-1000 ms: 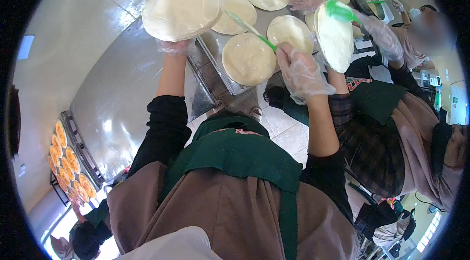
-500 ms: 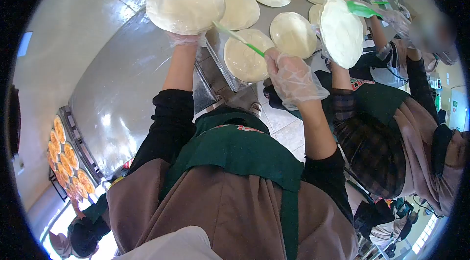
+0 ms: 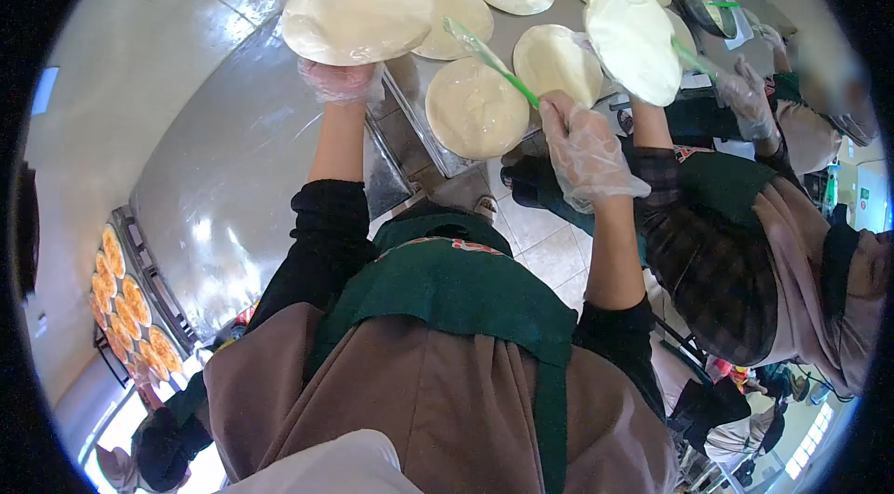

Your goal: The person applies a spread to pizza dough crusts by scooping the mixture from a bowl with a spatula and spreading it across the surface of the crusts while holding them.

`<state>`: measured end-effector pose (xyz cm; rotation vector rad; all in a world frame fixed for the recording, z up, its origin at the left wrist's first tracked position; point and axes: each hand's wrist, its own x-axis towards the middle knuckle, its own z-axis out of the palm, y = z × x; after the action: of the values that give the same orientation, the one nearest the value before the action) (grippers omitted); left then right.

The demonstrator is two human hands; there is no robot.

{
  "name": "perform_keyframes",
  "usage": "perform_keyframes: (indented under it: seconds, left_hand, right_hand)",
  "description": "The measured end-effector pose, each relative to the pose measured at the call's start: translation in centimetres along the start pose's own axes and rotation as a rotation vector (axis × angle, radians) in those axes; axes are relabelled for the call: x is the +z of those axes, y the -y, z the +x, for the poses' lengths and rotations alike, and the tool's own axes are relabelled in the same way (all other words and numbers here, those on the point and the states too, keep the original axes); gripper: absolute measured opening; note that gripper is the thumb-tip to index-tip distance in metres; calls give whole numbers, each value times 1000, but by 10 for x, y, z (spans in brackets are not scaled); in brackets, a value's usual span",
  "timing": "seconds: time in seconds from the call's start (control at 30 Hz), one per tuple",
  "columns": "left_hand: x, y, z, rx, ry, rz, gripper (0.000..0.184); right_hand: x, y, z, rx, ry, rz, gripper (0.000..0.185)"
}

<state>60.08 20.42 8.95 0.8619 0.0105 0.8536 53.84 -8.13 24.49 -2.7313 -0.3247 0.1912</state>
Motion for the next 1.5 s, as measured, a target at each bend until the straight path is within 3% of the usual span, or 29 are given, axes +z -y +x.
perform_keyframes:
  seconds: [0.07,0.3,0.37,0.47,0.6,0.7,0.77,0.8,0.83,0.87,0.93,0.97,1.07,1.2,1.27,1.37,1.4,1.43,1.5]
  left_hand:
    - [-3,-3,4,492,151,682,53]
    - [1,3,7,598,165,702,49]
    - [-4,14,13,812,117,762,54]
    - [-14,26,16,809,106,794,64]
    - [-14,32,16,761,39,696,65]
    - [-26,39,17,807,45,776,66]
    - [-33,44,10,691,-50,1076,64]
    - [-34,51,13,689,-46,1067,64]
    - [-32,59,17,940,-176,1066,64]
    - [-29,56,19,938,-175,1058,64]
    - [-21,36,24,888,-74,915,64]
    - [-17,25,27,589,154,771,63]
    - [-11,38,39,775,153,892,61]
    - [15,44,44,620,201,968,59]
    - [34,57,52,-391,15,-497,61]
    - [55,79,64,-531,70,-708,66]
    - [55,99,66,-420,155,-511,68]
    - [60,112,70,-412,157,-512,68]
    - [77,137,79,-665,82,-859,59]
  right_hand:
    - [-5,5,6,-16,-17,-38,23]
    - [3,11,14,-104,-23,-119,20]
    - [3,14,10,-131,-20,-90,19]
    - [6,23,0,-99,61,-106,17]
    - [6,37,-9,-108,82,-26,16]
    - [-1,42,-14,-67,125,26,16]
    - [-3,35,-16,-49,126,51,16]
    - [0,25,-17,-9,130,126,17]
    - [4,14,-19,31,134,202,18]
    - [9,1,-22,36,128,198,18]
    - [19,-20,-26,183,212,671,21]
    - [15,-18,-28,183,207,670,21]
    - [9,-12,-38,396,297,900,22]
    - [29,-30,-47,456,287,1077,24]
    - [34,-31,-46,483,293,1100,24]
    - [38,-36,-37,481,309,1143,25]
    - [39,-35,-33,476,309,1198,25]
    - [39,-35,-30,470,308,1252,25]
    - [38,-38,-23,461,311,1270,26]
